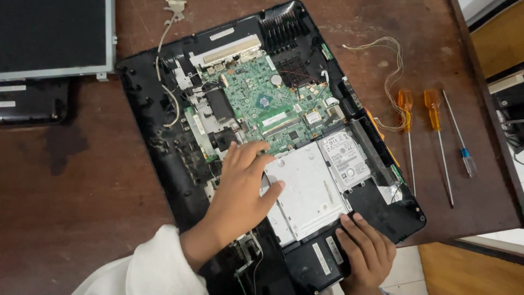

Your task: Disassembling a computer by removing screws and internal components like the optical drive.

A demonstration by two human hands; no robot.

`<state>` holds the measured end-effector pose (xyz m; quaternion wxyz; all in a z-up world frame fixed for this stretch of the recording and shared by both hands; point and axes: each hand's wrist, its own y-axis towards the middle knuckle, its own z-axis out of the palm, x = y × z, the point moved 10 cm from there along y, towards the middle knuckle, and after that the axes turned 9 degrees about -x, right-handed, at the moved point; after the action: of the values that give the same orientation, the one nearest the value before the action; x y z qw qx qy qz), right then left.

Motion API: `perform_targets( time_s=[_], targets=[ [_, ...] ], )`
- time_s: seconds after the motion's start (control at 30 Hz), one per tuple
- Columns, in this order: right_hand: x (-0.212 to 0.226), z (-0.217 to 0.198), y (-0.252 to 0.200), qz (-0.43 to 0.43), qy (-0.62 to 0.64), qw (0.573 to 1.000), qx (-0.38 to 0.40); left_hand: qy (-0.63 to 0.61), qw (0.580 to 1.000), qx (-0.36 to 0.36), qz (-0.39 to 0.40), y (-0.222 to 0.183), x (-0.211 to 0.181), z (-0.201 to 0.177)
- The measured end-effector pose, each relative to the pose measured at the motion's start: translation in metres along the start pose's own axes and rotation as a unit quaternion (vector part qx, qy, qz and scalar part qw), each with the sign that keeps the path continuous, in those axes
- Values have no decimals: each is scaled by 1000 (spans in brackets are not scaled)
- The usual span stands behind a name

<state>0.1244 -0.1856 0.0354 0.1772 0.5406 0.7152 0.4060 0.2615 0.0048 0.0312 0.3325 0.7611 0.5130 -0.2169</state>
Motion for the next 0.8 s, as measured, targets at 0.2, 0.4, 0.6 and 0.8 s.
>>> perform_targets(
  time_s=[0.2, 0.4, 0.6, 0.8],
  targets=[
    [-2, -1, 0, 33, -8, 999, -18, 26, 999, -18, 4, 3, -2, -2],
    [1, -5, -1, -17, -7, 999, -35, 82, 996, -25, 39, 2, -6, -2],
    [-14, 0, -4, 16, 10, 999, 48, 138, 985, -100, 14, 23, 18, -95],
    [-33, -23, -37, -208, -159, 960, -95, 285, 897, -141, -307, 0, 187, -162]
  ],
)
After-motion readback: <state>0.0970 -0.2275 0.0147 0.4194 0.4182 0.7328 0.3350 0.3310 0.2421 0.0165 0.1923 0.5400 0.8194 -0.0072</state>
